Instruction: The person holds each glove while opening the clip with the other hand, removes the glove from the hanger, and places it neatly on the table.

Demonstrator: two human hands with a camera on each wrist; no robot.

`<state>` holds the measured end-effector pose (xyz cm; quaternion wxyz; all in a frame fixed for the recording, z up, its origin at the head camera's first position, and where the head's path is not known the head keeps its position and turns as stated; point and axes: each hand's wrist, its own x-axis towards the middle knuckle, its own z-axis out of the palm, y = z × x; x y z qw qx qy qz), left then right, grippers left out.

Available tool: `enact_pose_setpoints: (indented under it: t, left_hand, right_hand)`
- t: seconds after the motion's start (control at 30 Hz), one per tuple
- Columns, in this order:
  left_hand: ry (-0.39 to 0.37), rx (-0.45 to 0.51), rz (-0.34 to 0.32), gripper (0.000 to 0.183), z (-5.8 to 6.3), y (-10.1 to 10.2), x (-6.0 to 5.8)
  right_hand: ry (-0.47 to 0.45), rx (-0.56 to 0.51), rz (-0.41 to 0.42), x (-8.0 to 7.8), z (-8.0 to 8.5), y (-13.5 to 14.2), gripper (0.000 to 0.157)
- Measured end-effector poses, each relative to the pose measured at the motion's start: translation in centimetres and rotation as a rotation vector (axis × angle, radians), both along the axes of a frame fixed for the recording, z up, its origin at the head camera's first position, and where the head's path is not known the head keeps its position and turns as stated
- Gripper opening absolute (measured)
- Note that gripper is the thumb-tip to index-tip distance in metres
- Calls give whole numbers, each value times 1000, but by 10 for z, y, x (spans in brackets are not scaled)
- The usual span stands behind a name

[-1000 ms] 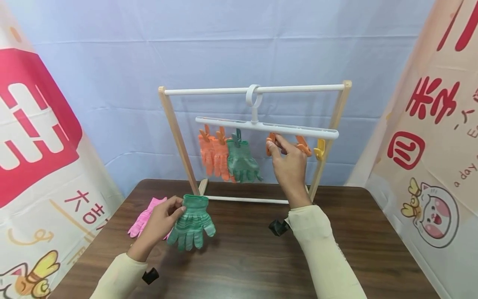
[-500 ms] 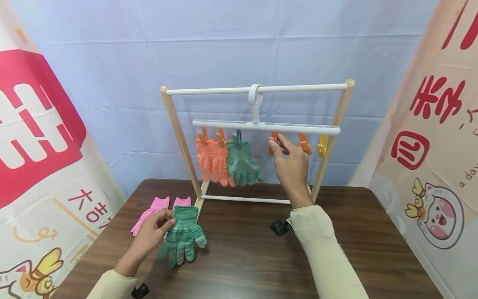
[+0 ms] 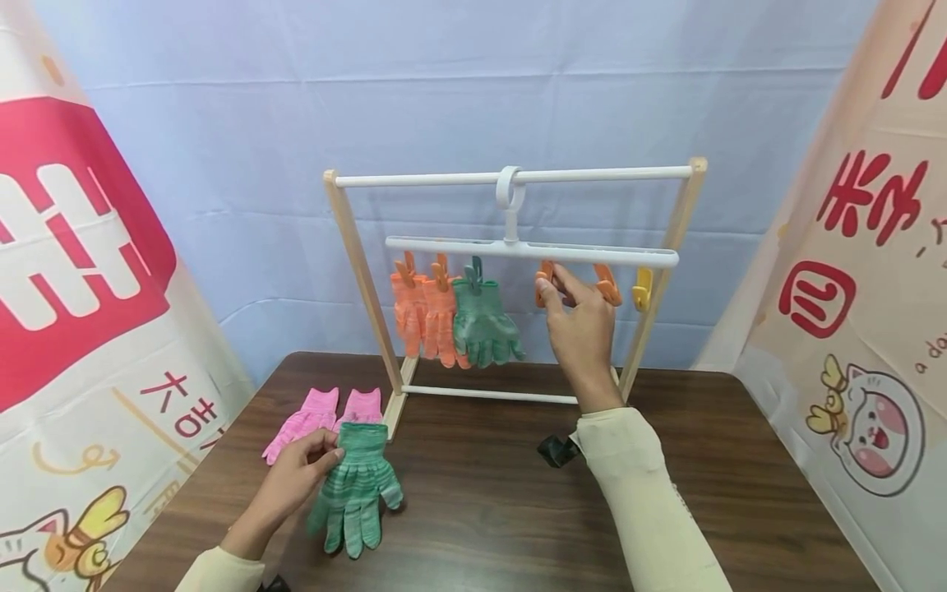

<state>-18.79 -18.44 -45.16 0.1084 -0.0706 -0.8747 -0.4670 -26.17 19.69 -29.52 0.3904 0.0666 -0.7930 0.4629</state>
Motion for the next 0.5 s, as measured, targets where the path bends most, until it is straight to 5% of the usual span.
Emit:
enact_pose_setpoints:
  t: [0.5]
  left_hand:
    - [-130,-60,-17,8,-17,-9,8]
  right_hand:
    - [-29,-18,14,-1,0,1,41]
